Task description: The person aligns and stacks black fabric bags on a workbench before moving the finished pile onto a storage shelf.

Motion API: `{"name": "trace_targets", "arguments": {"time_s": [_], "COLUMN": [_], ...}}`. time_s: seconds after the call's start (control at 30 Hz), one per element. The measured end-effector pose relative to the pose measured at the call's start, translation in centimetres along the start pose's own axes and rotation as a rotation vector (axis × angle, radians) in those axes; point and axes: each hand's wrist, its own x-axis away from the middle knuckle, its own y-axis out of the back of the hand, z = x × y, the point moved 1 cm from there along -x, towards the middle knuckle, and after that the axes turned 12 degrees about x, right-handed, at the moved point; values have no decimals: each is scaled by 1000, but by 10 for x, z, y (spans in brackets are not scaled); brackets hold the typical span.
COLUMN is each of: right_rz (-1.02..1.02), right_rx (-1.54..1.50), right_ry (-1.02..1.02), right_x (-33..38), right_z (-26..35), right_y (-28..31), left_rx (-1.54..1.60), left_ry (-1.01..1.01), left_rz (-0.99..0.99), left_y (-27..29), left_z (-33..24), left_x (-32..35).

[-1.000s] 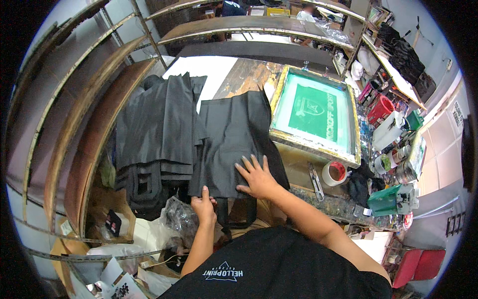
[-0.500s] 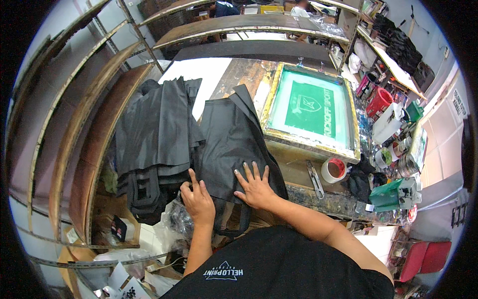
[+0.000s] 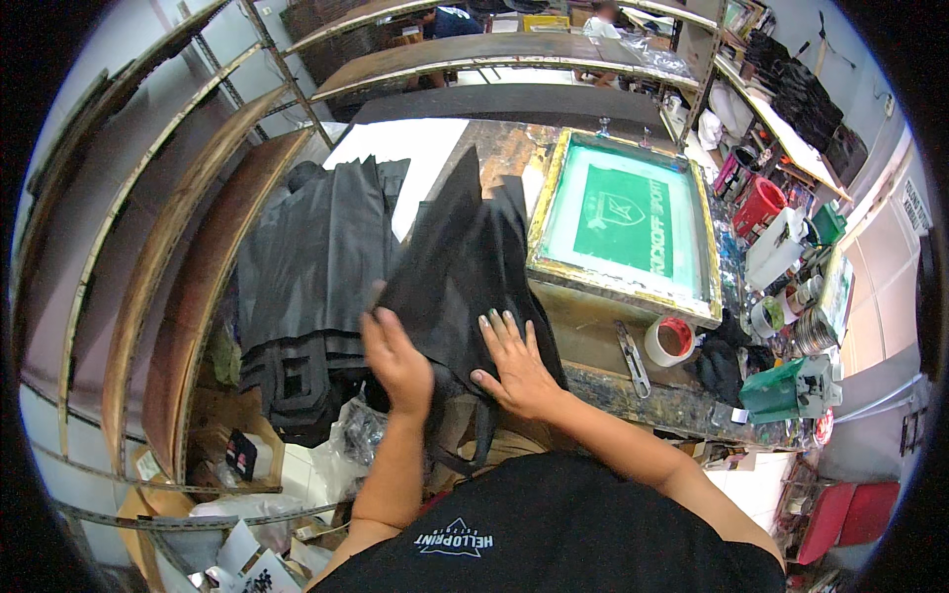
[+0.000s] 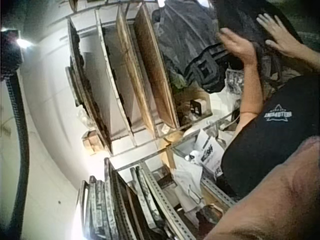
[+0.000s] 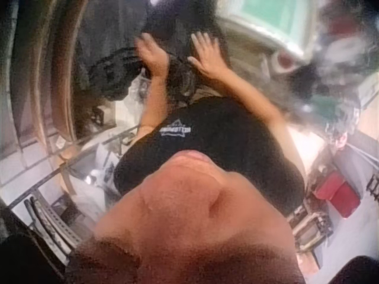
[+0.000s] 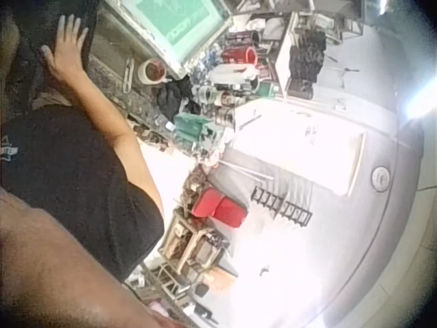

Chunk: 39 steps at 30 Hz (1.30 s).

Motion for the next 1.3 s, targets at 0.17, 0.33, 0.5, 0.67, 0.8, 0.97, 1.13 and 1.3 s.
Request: {"name": "trace_targets", "arguments": {"time_s": [0.17,0.33,0.5,0.67,0.8,0.97,1.13,1.3], "right_rz": [-62,-59,-43,81,135,141,195,157], "right_rx": [-29,-106,-72,41,163,267,218,154], "right_ry": [167,189,163,253,265,312,294,328], "right_x": [-4,-3,-2,2,6,2,5,10], "right_z": [37,47,37,6,-20,-22,-25,-32], "right_y": [74,77,50,9,-25,-43,-25,-25], "left_rx": [-80,16,112,194,219,-577,-104,274], "left_ry": [-66,-130,172,319,369,-704,-880,622], "left_rz": [-316,-556,-731,-764,-800,-1076,76,374], "left_y": [63,149,219,247,216,234,135,49], "left_z": [0,-7,41,102,43,-29,-26,37], "left_x": [-108,-167,-181,-168,-137,-63,18,114]}}
